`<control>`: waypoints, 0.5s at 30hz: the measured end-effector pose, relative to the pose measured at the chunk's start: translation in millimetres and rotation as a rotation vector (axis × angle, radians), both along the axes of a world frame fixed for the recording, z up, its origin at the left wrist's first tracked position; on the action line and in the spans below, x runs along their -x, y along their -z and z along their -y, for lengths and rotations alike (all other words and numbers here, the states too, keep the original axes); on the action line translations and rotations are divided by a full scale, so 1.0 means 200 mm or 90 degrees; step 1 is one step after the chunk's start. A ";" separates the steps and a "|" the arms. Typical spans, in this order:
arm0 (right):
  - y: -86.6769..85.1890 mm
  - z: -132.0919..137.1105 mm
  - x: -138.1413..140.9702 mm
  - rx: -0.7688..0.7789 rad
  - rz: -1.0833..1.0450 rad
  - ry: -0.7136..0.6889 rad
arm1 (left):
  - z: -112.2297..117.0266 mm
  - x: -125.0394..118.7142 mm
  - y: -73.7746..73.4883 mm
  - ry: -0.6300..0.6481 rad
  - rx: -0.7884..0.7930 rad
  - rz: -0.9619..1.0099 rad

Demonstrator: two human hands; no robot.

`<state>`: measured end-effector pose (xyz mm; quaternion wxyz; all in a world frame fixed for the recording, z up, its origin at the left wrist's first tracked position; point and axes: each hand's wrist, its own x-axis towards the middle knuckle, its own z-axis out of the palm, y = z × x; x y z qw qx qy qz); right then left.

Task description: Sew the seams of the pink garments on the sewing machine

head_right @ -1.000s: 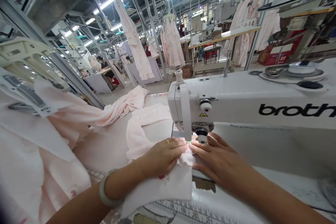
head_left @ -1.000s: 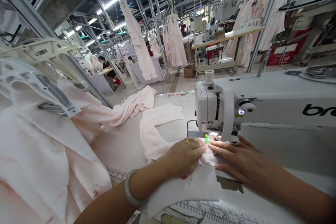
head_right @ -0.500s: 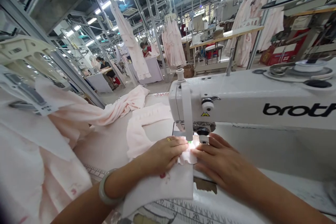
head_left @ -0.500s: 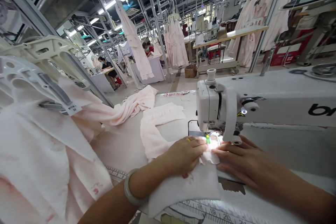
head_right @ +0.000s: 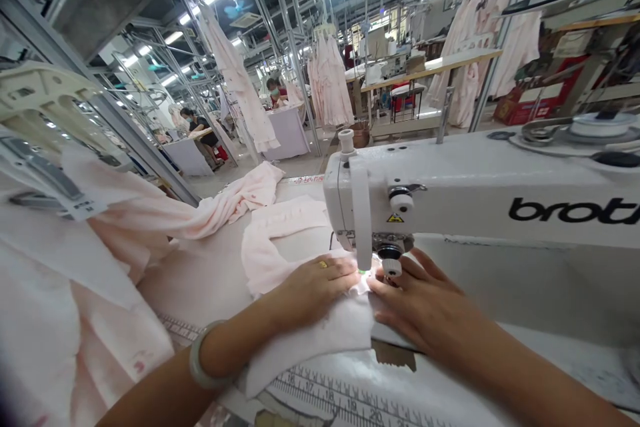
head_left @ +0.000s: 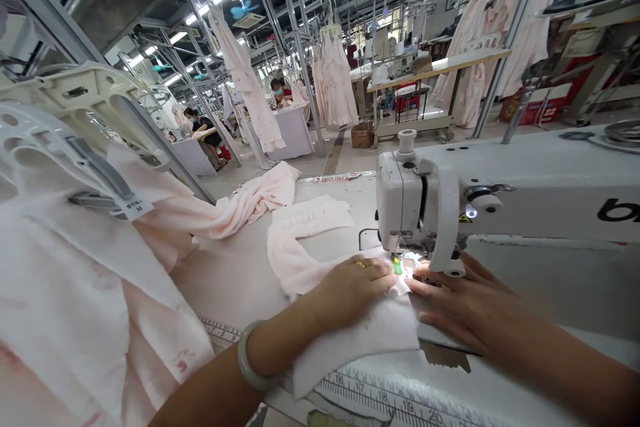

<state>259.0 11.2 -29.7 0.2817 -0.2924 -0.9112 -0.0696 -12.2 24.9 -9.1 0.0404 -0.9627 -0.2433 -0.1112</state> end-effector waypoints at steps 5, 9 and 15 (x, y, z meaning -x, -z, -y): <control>-0.02 0.00 0.00 -0.035 -0.013 -0.050 | -0.01 0.02 0.00 0.010 0.011 0.037; -0.02 0.02 0.02 -0.023 0.008 -0.049 | 0.00 0.04 -0.01 0.032 0.035 0.032; -0.01 0.03 0.02 -0.018 0.029 -0.031 | 0.00 0.03 -0.01 0.022 0.068 0.032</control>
